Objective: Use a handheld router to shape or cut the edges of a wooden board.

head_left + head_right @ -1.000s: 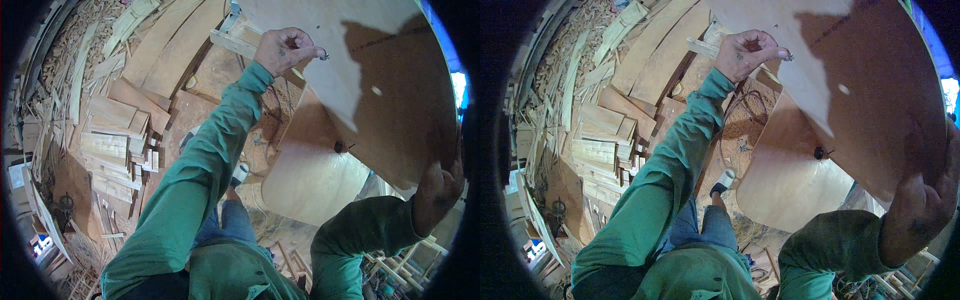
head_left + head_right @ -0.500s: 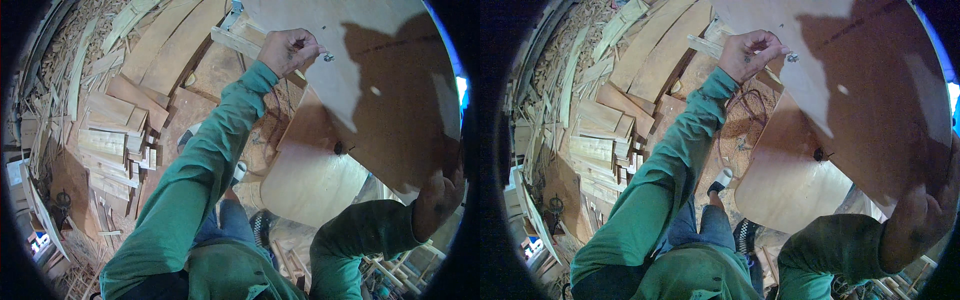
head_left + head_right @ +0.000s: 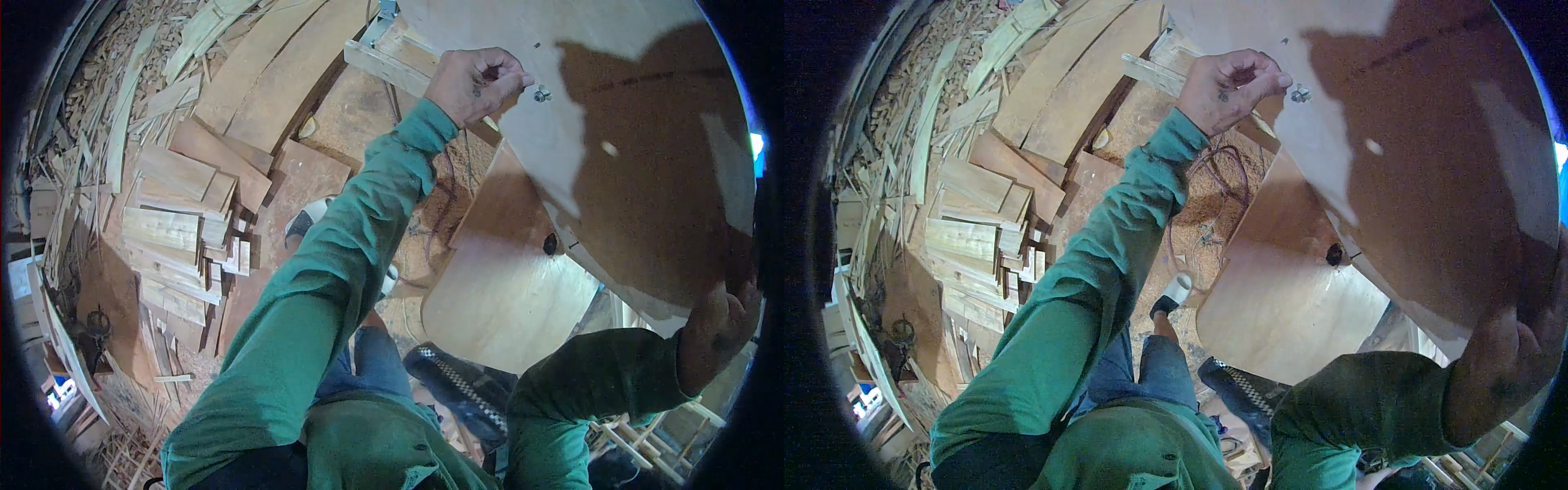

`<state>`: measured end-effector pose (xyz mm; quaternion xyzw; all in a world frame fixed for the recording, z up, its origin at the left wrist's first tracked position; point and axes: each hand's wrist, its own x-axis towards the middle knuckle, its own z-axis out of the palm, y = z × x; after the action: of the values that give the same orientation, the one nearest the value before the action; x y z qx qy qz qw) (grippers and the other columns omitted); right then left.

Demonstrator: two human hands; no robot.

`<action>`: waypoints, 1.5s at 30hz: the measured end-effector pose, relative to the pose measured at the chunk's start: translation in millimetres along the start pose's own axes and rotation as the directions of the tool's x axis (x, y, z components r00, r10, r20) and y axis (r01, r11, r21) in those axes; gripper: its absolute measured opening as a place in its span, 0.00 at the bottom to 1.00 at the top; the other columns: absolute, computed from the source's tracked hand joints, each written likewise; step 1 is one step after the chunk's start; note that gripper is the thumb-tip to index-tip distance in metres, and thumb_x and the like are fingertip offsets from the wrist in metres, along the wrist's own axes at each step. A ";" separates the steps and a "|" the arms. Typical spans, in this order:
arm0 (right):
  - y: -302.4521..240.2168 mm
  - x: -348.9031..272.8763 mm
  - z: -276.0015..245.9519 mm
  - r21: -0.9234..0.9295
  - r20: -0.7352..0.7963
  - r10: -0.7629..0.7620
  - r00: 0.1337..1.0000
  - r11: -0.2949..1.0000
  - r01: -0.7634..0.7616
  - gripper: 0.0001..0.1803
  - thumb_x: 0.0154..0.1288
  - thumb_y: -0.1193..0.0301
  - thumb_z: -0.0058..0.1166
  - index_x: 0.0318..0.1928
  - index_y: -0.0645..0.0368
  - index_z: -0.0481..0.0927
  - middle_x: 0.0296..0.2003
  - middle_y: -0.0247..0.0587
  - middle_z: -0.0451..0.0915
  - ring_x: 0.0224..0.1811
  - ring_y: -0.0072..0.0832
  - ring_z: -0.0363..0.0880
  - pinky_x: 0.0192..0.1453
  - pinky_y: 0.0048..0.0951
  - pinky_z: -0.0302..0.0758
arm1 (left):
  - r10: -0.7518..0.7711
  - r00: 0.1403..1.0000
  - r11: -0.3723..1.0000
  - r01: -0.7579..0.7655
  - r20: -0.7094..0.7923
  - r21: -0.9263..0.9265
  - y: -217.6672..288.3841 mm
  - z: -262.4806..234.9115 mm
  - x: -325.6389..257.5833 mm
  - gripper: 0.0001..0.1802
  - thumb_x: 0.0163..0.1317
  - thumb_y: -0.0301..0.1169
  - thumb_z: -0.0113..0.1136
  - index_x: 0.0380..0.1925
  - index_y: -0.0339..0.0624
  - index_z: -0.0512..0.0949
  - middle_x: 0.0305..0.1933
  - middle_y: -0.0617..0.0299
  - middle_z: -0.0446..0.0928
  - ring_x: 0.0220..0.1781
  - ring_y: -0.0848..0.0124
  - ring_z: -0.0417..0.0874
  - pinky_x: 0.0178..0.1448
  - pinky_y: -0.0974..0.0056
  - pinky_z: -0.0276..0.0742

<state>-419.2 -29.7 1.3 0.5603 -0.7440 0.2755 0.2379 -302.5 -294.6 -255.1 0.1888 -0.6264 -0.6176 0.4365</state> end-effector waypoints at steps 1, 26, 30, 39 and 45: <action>9.3 -0.2 -4.7 -0.058 0.036 -0.021 0.999 0.998 0.023 0.31 0.63 0.42 0.54 0.45 0.60 0.77 0.31 0.42 0.72 0.31 0.29 0.68 0.35 0.30 0.68 | -0.003 1.000 1.000 0.003 0.024 -0.004 1.4 -1.2 -1.1 0.09 0.62 0.30 0.68 0.34 0.35 0.82 0.31 0.66 0.82 0.35 0.82 0.80 0.42 0.75 0.77; 25.8 -6.5 -25.9 -0.283 0.187 0.062 0.981 0.959 -0.006 0.48 0.60 0.35 0.51 0.67 0.60 0.67 0.57 0.58 0.77 0.56 0.48 0.80 0.56 0.46 0.80 | -0.122 0.990 0.936 0.138 0.067 -0.324 1.7 13.1 -20.0 0.10 0.65 0.28 0.57 0.28 0.33 0.82 0.26 0.62 0.82 0.29 0.80 0.80 0.37 0.71 0.79; 12.0 -8.4 -17.5 -0.260 0.182 0.112 0.977 0.964 -0.062 0.46 0.62 0.35 0.49 0.66 0.60 0.69 0.57 0.57 0.76 0.56 0.47 0.80 0.58 0.47 0.79 | -0.149 0.970 0.933 0.203 0.193 -0.298 7.8 16.0 -29.7 0.10 0.72 0.26 0.49 0.37 0.31 0.79 0.33 0.61 0.81 0.35 0.77 0.82 0.42 0.72 0.78; 8.2 -12.6 -18.0 -0.259 0.184 0.025 0.983 0.965 0.024 0.49 0.59 0.32 0.48 0.65 0.62 0.69 0.60 0.58 0.74 0.60 0.49 0.76 0.61 0.50 0.76 | -0.191 0.966 0.875 0.248 0.174 -0.415 14.4 25.7 -33.1 0.10 0.71 0.27 0.50 0.38 0.32 0.78 0.32 0.62 0.80 0.34 0.78 0.80 0.39 0.73 0.77; 4.7 -5.0 -14.7 -0.361 0.167 -0.024 0.986 0.929 0.084 0.53 0.56 0.27 0.45 0.66 0.61 0.69 0.61 0.57 0.73 0.60 0.50 0.76 0.61 0.51 0.75 | -0.170 0.976 0.945 0.200 0.132 -0.260 11.7 32.3 -33.2 0.11 0.71 0.28 0.50 0.34 0.33 0.78 0.29 0.63 0.79 0.30 0.79 0.78 0.35 0.74 0.75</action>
<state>-421.7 -15.2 8.1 0.5468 -0.7831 0.0793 0.2854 -305.9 -247.2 -249.8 0.1516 -0.5381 -0.7451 0.3636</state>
